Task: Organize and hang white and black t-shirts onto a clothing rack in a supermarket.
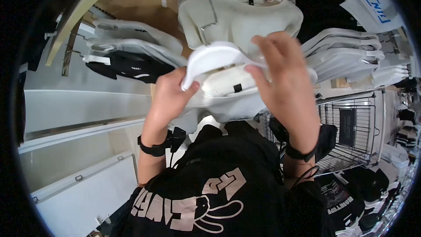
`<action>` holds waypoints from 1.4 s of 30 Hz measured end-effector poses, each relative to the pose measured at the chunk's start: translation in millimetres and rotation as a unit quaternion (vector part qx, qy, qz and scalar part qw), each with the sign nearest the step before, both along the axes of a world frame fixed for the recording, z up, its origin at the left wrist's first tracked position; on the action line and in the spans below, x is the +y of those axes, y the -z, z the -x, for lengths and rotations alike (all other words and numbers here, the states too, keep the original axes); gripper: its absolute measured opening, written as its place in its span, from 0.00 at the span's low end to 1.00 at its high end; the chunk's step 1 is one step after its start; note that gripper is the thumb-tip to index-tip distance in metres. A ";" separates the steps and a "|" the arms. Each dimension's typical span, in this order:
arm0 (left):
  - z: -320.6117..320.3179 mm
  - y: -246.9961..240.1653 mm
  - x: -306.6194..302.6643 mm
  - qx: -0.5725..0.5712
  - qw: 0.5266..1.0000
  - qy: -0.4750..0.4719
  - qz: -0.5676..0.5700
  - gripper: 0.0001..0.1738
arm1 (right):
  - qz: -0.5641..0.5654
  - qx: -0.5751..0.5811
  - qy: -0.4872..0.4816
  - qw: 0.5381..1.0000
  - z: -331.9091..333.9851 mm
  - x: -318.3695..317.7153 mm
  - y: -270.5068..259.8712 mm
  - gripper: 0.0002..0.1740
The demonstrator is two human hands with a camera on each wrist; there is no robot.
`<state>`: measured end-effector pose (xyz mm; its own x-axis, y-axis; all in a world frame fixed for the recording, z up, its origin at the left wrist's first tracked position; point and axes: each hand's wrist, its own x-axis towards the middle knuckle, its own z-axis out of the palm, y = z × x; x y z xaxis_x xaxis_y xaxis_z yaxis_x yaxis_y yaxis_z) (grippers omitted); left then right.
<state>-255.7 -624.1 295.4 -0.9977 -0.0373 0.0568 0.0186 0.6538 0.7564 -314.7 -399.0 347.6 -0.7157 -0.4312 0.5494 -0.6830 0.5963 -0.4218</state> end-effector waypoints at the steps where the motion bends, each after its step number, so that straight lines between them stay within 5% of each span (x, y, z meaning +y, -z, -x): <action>1: -4.8 -3.1 -9.8 -0.004 0.999 -0.015 -0.037 0.15 | -0.008 0.057 0.036 0.998 -7.1 -2.4 -8.3 0.13; 4: -19.2 -9.5 -31.2 0.021 0.995 -0.041 -0.087 0.14 | -0.014 -0.039 0.036 0.998 -25.4 -4.8 -19.8 0.10; 6: -29.0 -17.5 -37.0 -0.002 0.981 -0.055 -0.187 0.13 | 0.043 -0.365 -0.037 0.929 -30.8 -12.4 -7.6 0.10; 11: -51.1 -31.7 -61.7 -0.028 0.980 -0.075 -0.182 0.13 | 0.195 -0.559 -0.058 0.804 -43.6 -64.2 10.9 0.12; 15: -67.4 -34.1 -74.3 -0.022 0.967 -0.093 -0.237 0.12 | 0.174 -0.576 -0.105 0.792 -45.2 -78.1 11.1 0.11; 20: -84.3 -33.3 -89.1 -0.025 0.966 -0.116 -0.229 0.12 | 0.288 -0.641 -0.158 0.694 -51.7 -97.9 10.1 0.09; 24: -96.6 -28.5 -100.3 -0.035 0.961 -0.147 -0.231 0.12 | 0.334 -0.642 -0.172 0.668 -60.4 -116.3 23.0 0.09; 30: -113.5 -30.9 -112.5 -0.037 0.949 -0.197 -0.242 0.11 | 0.350 -0.631 -0.244 0.648 -71.4 -140.6 30.8 0.11; 42: -133.0 -26.8 -130.2 -0.041 0.942 -0.234 -0.236 0.12 | 0.323 -0.677 -0.213 0.626 -69.2 -163.7 31.6 0.08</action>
<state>-122.7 -754.3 322.2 -0.8663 -0.4755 -0.1531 -0.2595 0.1664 0.9513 -245.5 -562.7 316.0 -0.6100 -0.7418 -0.2787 0.5226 -0.1122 -0.8452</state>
